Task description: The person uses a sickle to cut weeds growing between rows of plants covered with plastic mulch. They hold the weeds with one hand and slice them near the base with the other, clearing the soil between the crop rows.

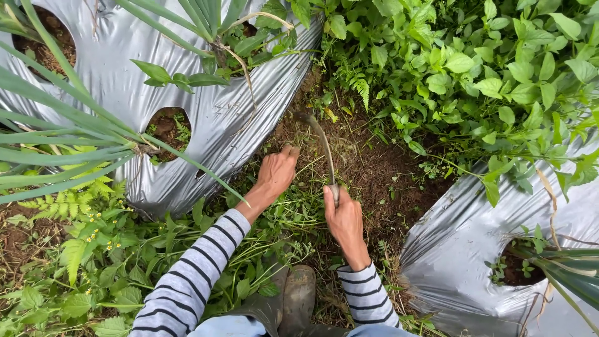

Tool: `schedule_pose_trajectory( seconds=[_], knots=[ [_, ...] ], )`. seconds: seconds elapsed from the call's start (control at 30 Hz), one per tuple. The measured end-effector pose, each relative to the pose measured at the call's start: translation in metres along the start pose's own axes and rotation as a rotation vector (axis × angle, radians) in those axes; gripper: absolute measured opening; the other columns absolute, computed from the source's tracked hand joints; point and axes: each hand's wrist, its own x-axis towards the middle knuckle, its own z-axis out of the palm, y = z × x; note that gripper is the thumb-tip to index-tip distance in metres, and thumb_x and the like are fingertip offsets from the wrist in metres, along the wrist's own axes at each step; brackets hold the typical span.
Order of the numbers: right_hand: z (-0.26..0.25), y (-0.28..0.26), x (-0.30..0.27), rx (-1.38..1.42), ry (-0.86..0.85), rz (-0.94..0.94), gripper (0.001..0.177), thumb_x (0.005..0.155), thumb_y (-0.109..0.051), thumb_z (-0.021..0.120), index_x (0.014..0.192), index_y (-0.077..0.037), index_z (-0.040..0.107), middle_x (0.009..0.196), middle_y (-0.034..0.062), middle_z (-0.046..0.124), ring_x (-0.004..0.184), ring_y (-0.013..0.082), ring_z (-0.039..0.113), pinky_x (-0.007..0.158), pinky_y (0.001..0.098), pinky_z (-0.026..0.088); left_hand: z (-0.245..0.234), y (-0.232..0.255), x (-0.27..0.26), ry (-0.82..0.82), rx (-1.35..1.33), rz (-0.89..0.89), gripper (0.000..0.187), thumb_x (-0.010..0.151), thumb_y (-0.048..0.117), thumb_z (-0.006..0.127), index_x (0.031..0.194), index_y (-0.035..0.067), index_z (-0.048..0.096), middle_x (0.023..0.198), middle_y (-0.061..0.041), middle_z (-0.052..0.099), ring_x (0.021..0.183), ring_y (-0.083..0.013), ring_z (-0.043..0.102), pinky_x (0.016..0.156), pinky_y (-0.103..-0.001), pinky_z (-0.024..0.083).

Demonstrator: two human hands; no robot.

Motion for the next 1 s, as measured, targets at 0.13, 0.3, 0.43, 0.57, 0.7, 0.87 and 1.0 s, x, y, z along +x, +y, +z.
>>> schedule_pose_trajectory(
  seconds=[0.13, 0.3, 0.43, 0.57, 0.7, 0.87, 1.0],
  knots=[
    [-0.003, 0.021, -0.022, -0.049, -0.093, 0.094, 0.041, 0.105, -0.041, 0.048, 0.086, -0.008, 0.062, 0.047, 0.0006, 0.048, 0.035, 0.0134, 0.042, 0.036, 0.0297, 0.035, 0.044, -0.003, -0.009, -0.115, 0.18, 0.177, 0.037, 0.088, -0.012, 0.05, 0.117, 0.001, 0.066, 0.119, -0.022, 0.071, 0.05, -0.0148, 0.057, 0.047, -0.033, 0.048],
    [-0.014, -0.005, -0.001, -0.004, 0.073, 0.061, 0.04, 0.108, -0.036, 0.047, 0.085, -0.006, 0.061, 0.049, 0.0058, 0.055, 0.039, 0.0183, 0.052, 0.047, 0.0324, 0.044, -0.01, 0.026, -0.048, -0.218, 0.17, 0.332, 0.026, 0.094, -0.007, 0.053, 0.106, 0.006, 0.072, 0.114, -0.015, 0.074, 0.067, -0.0185, 0.073, 0.064, -0.035, 0.059],
    [-0.008, -0.019, 0.021, -0.07, 0.04, -0.002, 0.041, 0.11, -0.035, 0.047, 0.089, -0.003, 0.061, 0.051, 0.0073, 0.055, 0.041, 0.0203, 0.051, 0.047, 0.0351, 0.044, 0.022, 0.013, -0.029, -0.088, 0.145, 0.323, 0.016, 0.092, 0.0, 0.06, 0.103, 0.007, 0.069, 0.105, -0.01, 0.069, 0.08, -0.0184, 0.069, 0.067, -0.03, 0.057],
    [0.001, 0.009, 0.0, -0.041, -0.029, 0.099, 0.044, 0.11, -0.039, 0.046, 0.087, -0.004, 0.061, 0.051, 0.0056, 0.055, 0.039, 0.0176, 0.049, 0.046, 0.0335, 0.042, -0.016, 0.024, -0.001, 0.147, -0.27, 0.025, 0.018, 0.099, -0.005, 0.053, 0.115, -0.004, 0.06, 0.106, -0.023, 0.062, 0.083, -0.0284, 0.07, 0.068, -0.04, 0.064],
    [-0.003, 0.011, -0.007, -0.04, -0.063, 0.116, 0.046, 0.109, -0.041, 0.047, 0.085, -0.005, 0.061, 0.051, 0.0061, 0.055, 0.04, 0.018, 0.051, 0.047, 0.0336, 0.041, -0.01, 0.024, 0.052, 0.213, -0.714, -0.233, 0.062, 0.084, -0.003, 0.066, 0.139, -0.015, 0.042, 0.119, -0.03, 0.056, 0.104, -0.0409, 0.065, 0.086, -0.049, 0.06],
    [-0.02, 0.009, -0.015, -0.097, -0.136, 0.22, 0.05, 0.107, -0.046, 0.046, 0.084, -0.004, 0.063, 0.052, 0.0094, 0.058, 0.043, 0.0188, 0.055, 0.048, 0.0337, 0.042, -0.03, 0.057, 0.084, 0.258, -0.996, -0.527, 0.087, 0.099, 0.056, 0.055, 0.139, -0.021, 0.045, 0.115, -0.031, 0.066, 0.107, -0.0381, 0.07, 0.094, -0.057, 0.055],
    [-0.036, 0.0, -0.02, -0.124, -0.154, 0.257, 0.054, 0.105, -0.049, 0.048, 0.085, -0.002, 0.065, 0.053, 0.0148, 0.061, 0.047, 0.0246, 0.061, 0.05, 0.038, 0.043, 0.032, 0.025, 0.131, 0.29, -1.087, -0.625, 0.059, 0.098, 0.051, 0.064, 0.116, -0.005, 0.067, 0.098, -0.016, 0.07, 0.091, -0.0296, 0.071, 0.079, -0.048, 0.055]
  ],
)
